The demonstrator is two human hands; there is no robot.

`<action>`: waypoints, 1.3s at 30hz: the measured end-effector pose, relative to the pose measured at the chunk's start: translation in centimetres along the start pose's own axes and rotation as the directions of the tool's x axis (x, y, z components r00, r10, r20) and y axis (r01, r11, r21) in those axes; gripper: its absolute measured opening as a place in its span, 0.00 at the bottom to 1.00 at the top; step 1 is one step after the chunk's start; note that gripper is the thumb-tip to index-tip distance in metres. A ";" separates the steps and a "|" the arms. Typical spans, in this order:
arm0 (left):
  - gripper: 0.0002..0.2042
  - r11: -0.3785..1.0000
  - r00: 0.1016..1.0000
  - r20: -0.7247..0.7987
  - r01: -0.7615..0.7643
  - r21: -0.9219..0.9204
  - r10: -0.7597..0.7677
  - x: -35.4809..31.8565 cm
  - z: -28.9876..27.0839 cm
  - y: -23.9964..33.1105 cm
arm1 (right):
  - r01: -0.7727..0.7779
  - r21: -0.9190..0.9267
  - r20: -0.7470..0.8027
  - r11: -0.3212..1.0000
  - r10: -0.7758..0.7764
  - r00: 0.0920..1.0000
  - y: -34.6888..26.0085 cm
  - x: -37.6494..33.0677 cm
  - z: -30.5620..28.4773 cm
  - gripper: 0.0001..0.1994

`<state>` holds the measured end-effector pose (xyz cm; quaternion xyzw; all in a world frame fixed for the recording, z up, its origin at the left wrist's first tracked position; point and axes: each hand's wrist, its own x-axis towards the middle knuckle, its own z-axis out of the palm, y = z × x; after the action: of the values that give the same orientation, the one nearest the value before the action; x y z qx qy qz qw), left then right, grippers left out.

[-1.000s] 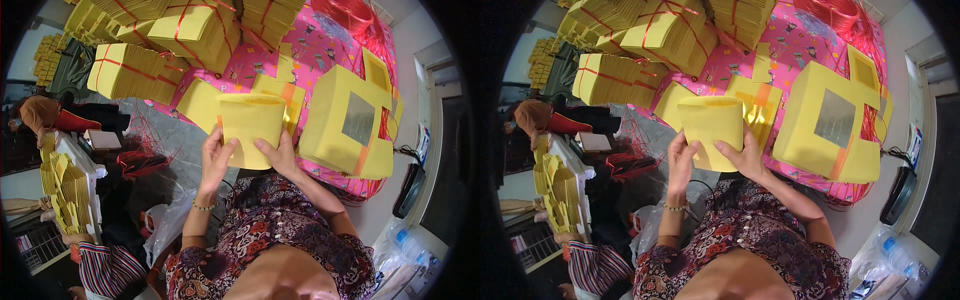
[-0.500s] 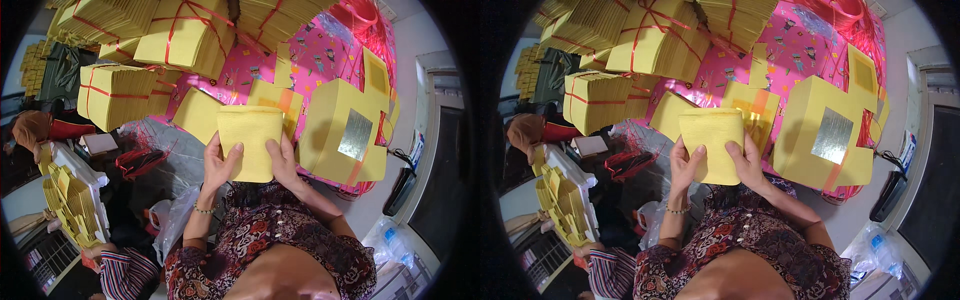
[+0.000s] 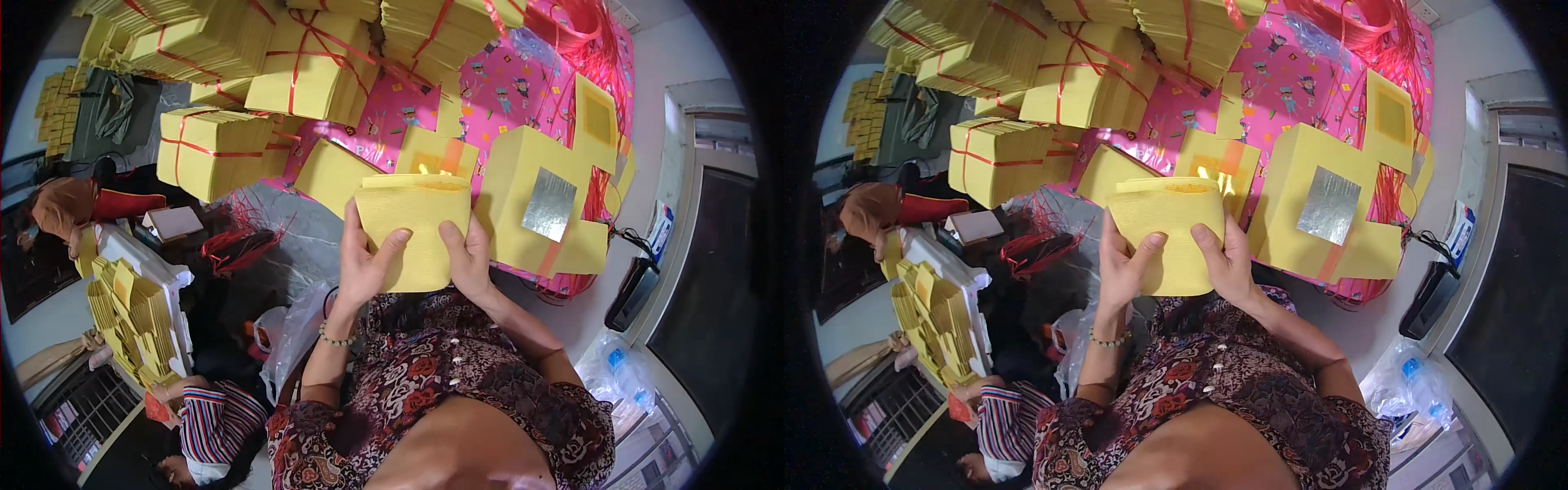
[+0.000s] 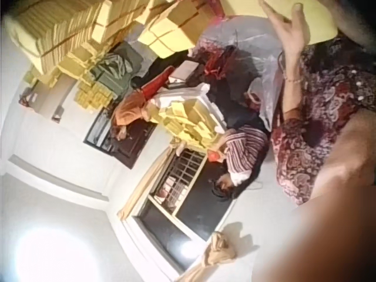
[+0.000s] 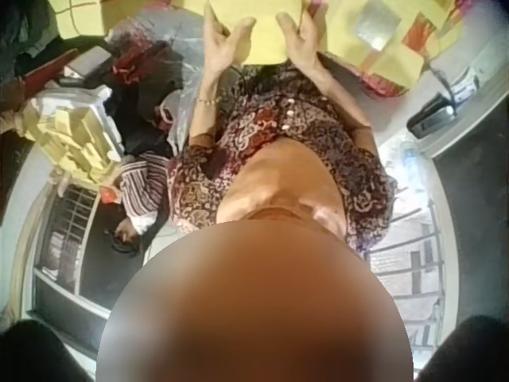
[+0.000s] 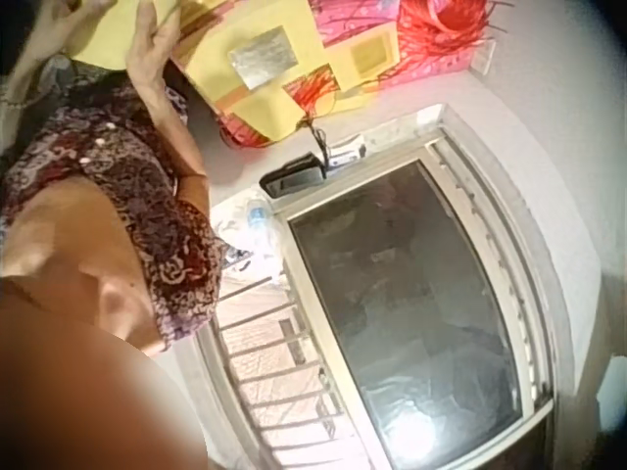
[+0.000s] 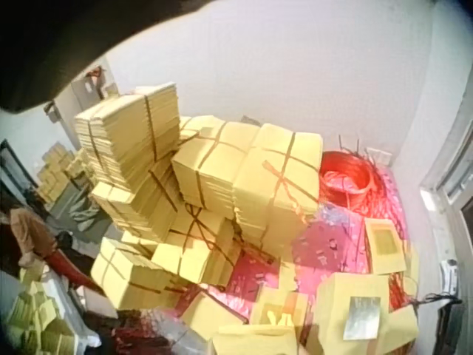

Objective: Sorting and stacking yellow joss paper sheets.

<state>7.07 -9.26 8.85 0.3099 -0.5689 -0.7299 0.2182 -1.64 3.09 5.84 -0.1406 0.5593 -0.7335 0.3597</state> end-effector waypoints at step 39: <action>0.20 0.959 0.976 0.129 0.200 -0.200 -0.176 3.5 2.7 3.0 | -0.106 -0.111 0.110 0.988 0.119 0.987 -5.8 5.7 -1.7 0.15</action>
<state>2.60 -10.55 11.47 0.2969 -0.4670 -0.8197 0.1478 -8.83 1.02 9.46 -0.1699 0.5820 -0.6724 0.4246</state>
